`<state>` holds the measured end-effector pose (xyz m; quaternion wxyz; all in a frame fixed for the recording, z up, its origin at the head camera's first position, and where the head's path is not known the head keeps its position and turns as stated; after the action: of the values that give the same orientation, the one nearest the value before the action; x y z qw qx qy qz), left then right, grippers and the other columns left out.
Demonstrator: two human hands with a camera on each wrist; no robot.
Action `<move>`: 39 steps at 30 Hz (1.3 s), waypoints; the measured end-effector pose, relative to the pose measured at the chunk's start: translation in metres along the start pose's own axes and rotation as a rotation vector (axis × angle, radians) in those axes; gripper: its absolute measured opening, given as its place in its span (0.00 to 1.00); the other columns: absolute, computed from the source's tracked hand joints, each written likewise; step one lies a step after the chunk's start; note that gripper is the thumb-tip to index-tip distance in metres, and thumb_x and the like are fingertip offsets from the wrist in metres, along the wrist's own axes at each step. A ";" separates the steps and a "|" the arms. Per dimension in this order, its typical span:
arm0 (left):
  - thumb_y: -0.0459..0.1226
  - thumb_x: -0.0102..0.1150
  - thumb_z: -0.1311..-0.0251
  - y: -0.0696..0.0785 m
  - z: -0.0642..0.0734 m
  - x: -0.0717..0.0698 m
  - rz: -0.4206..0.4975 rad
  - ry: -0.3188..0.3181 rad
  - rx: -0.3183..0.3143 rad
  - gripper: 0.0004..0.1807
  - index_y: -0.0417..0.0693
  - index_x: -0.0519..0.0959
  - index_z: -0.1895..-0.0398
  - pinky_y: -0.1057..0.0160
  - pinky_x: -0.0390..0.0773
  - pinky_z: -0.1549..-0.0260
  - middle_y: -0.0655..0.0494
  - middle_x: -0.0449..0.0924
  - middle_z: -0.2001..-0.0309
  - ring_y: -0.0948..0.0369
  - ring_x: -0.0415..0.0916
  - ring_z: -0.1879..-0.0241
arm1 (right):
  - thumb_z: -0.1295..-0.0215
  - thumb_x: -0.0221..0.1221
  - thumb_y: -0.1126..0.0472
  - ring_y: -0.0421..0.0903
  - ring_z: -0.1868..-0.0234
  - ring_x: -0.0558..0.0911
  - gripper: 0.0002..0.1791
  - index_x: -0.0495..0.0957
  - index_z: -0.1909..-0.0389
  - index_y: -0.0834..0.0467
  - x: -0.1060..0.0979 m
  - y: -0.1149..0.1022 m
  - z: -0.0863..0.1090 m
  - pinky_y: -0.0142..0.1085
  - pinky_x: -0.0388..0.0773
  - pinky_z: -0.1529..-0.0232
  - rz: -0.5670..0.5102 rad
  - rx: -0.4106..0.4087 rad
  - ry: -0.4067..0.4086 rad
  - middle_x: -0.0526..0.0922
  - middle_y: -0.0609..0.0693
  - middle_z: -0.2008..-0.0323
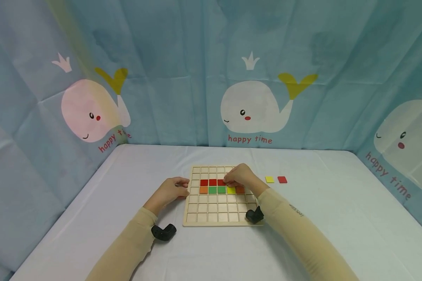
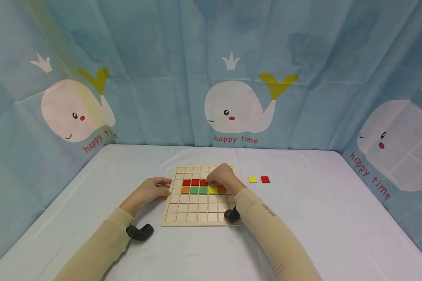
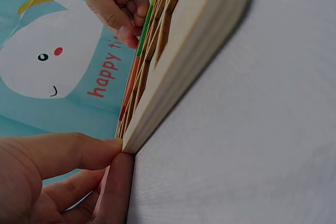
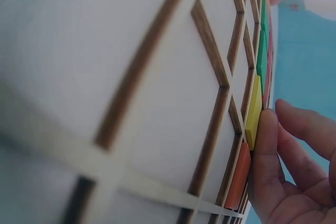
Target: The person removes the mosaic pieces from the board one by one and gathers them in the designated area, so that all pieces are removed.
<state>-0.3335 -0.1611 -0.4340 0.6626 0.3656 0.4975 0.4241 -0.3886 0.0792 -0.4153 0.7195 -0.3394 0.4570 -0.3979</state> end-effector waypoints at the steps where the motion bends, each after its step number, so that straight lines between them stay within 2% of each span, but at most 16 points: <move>1: 0.27 0.62 0.43 0.000 0.000 0.000 -0.004 -0.001 0.001 0.29 0.36 0.73 0.36 0.63 0.83 0.56 0.43 0.75 0.48 0.55 0.77 0.53 | 0.41 0.67 0.67 0.39 0.79 0.83 0.08 0.85 0.65 0.69 0.000 0.000 0.000 0.29 0.83 0.70 0.001 -0.001 0.000 0.88 0.54 0.71; 9: 0.27 0.63 0.43 -0.002 0.001 -0.001 -0.010 0.015 -0.016 0.28 0.36 0.74 0.36 0.64 0.83 0.58 0.44 0.75 0.49 0.57 0.77 0.55 | 0.42 0.68 0.69 0.39 0.80 0.82 0.06 0.85 0.66 0.69 0.004 -0.001 0.000 0.29 0.83 0.71 -0.008 0.000 0.004 0.87 0.54 0.72; 15: 0.27 0.63 0.43 -0.002 0.004 -0.001 -0.009 0.006 -0.002 0.28 0.35 0.73 0.36 0.63 0.83 0.57 0.42 0.75 0.49 0.57 0.76 0.55 | 0.43 0.68 0.69 0.40 0.76 0.83 0.05 0.85 0.68 0.68 0.004 -0.002 0.002 0.30 0.84 0.68 -0.019 -0.020 0.015 0.88 0.55 0.69; 21: 0.27 0.63 0.43 -0.002 0.002 -0.002 -0.010 0.009 -0.007 0.28 0.36 0.73 0.36 0.64 0.82 0.57 0.44 0.75 0.49 0.57 0.76 0.55 | 0.43 0.68 0.69 0.41 0.77 0.82 0.03 0.85 0.71 0.66 0.002 -0.006 0.003 0.30 0.83 0.69 -0.022 -0.027 0.036 0.87 0.53 0.71; 33: 0.27 0.63 0.44 0.001 -0.001 0.000 -0.022 0.022 -0.009 0.27 0.36 0.74 0.38 0.65 0.82 0.59 0.45 0.76 0.50 0.58 0.76 0.57 | 0.42 0.68 0.69 0.42 0.77 0.83 0.05 0.85 0.67 0.67 0.001 -0.009 0.006 0.32 0.84 0.68 -0.041 -0.043 0.061 0.86 0.55 0.68; 39: 0.28 0.63 0.44 0.001 -0.001 0.001 -0.028 0.022 -0.010 0.27 0.37 0.75 0.38 0.65 0.82 0.59 0.45 0.76 0.51 0.58 0.76 0.57 | 0.41 0.68 0.65 0.40 0.76 0.84 0.08 0.87 0.63 0.65 -0.010 -0.008 0.007 0.30 0.83 0.67 0.041 -0.039 0.077 0.88 0.58 0.60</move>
<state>-0.3347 -0.1600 -0.4334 0.6647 0.3506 0.5078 0.4212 -0.3873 0.0853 -0.4025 0.7025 -0.3284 0.4990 -0.3868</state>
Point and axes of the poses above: each hand's wrist, its own z-axis away from the middle knuckle, its own x-axis out of the palm, y = z × x, the point moved 7 cm from there along -z, towards the middle knuckle
